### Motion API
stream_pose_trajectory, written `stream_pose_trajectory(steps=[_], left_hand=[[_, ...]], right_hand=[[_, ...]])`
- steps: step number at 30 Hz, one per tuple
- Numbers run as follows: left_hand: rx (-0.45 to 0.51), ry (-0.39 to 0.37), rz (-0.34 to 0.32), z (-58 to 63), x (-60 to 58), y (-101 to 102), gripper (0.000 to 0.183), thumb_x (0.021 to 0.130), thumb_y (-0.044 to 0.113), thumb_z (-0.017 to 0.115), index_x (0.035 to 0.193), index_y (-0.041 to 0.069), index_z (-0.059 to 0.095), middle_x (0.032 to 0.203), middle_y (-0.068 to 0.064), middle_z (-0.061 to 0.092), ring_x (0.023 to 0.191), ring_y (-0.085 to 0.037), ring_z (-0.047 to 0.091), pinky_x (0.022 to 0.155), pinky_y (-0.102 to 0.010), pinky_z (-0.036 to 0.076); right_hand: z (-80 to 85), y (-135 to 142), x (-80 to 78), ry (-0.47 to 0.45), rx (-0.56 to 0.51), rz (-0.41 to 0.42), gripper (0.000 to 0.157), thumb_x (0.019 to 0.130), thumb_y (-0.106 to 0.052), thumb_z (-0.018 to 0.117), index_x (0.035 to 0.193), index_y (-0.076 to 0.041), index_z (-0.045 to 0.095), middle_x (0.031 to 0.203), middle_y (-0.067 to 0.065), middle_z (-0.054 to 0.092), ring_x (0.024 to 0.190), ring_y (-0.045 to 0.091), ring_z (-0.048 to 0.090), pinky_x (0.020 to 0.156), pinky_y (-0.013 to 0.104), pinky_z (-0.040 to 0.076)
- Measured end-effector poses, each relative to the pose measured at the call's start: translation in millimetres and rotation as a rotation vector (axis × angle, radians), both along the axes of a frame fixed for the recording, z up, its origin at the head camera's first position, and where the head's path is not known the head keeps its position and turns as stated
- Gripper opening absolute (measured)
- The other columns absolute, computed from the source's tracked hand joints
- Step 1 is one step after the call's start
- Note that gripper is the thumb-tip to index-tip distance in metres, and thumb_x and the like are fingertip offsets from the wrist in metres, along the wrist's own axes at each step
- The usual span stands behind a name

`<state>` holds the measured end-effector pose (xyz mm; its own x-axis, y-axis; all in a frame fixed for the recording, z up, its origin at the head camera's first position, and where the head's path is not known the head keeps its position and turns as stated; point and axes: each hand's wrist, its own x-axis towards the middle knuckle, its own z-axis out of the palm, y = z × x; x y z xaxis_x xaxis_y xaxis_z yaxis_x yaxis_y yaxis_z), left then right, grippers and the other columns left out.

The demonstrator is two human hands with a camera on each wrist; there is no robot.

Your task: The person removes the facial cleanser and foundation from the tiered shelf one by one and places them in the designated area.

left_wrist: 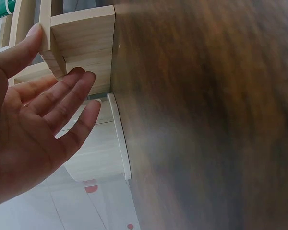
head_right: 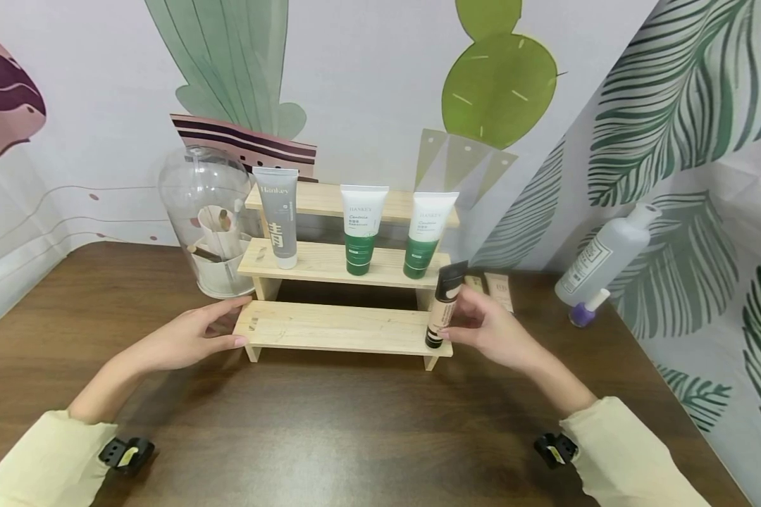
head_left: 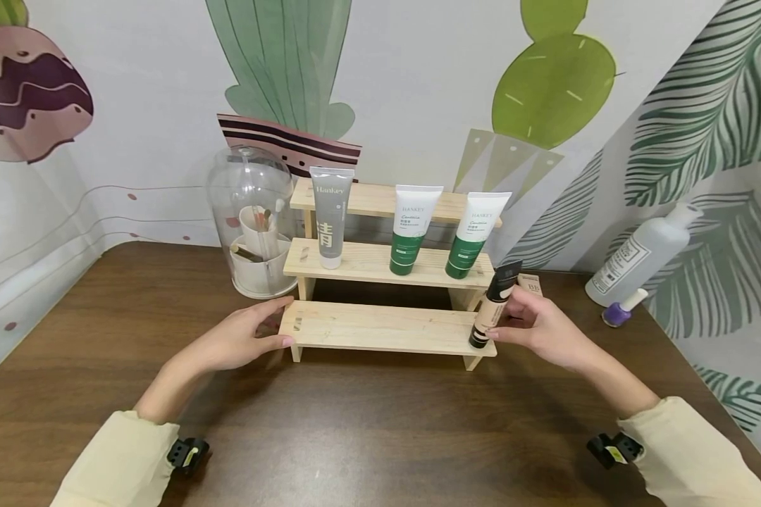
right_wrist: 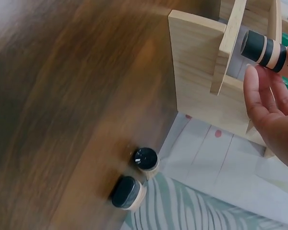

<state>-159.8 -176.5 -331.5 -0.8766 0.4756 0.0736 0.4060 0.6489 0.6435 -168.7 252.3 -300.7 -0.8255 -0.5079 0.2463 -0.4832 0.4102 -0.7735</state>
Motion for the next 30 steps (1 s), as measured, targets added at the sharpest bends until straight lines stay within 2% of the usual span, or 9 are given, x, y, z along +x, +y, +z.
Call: stream_pose_trajectory(steps=[7,11,17,21,30], left_hand=[[0.004,0.006,-0.007,0.9,0.6,0,0.064,0.087,0.023,0.064,0.132,-0.011,0.036,0.118,-0.024,0.055,0.103,-0.032,0.057,0.086,-0.046,0.045],[0.003,0.007,-0.007,0.7,0.8,0,0.063,0.086,0.023,0.064,0.132,-0.010,0.036,0.119,-0.024,0.054,0.104,-0.032,0.056,0.086,-0.046,0.045],[0.005,0.008,-0.010,0.8,0.7,0,0.064,0.087,0.024,0.064,0.132,-0.011,0.036,0.119,-0.024,0.054,0.103,-0.032,0.056,0.087,-0.047,0.044],[0.006,0.011,-0.011,-0.1,0.4,0,0.064,0.086,0.023,0.064,0.132,-0.011,0.036,0.119,-0.024,0.054,0.103,-0.032,0.057,0.086,-0.046,0.045],[-0.003,0.020,-0.007,-0.4,0.0,-1,0.063,0.086,0.024,0.064,0.132,-0.011,0.037,0.118,-0.024,0.054,0.104,-0.033,0.056,0.087,-0.047,0.044]], right_hand=[[4.3,10,3.1,0.004,-0.001,-0.025,0.027,0.077,0.008,0.068,0.096,0.001,0.051,0.082,0.007,0.064,0.074,0.013,0.061,0.062,0.022,0.049],[4.8,17,3.9,-0.001,-0.011,-0.042,0.033,0.076,0.010,0.067,0.102,0.003,0.050,0.085,0.005,0.064,0.078,0.011,0.062,0.065,0.021,0.050],[2.5,31,3.4,-0.092,-0.107,-0.038,0.041,0.077,0.013,0.063,0.112,-0.002,0.050,0.091,0.004,0.065,0.082,0.013,0.064,0.067,0.028,0.054],[0.5,43,1.6,-0.150,-0.170,-0.028,0.040,0.079,0.015,0.059,0.112,-0.007,0.051,0.092,0.005,0.065,0.081,0.015,0.064,0.066,0.032,0.054],[-10.4,72,-7.6,-0.228,-0.254,-0.037,0.041,0.081,0.016,0.056,0.113,-0.008,0.052,0.092,0.006,0.065,0.082,0.016,0.064,0.065,0.033,0.054]])
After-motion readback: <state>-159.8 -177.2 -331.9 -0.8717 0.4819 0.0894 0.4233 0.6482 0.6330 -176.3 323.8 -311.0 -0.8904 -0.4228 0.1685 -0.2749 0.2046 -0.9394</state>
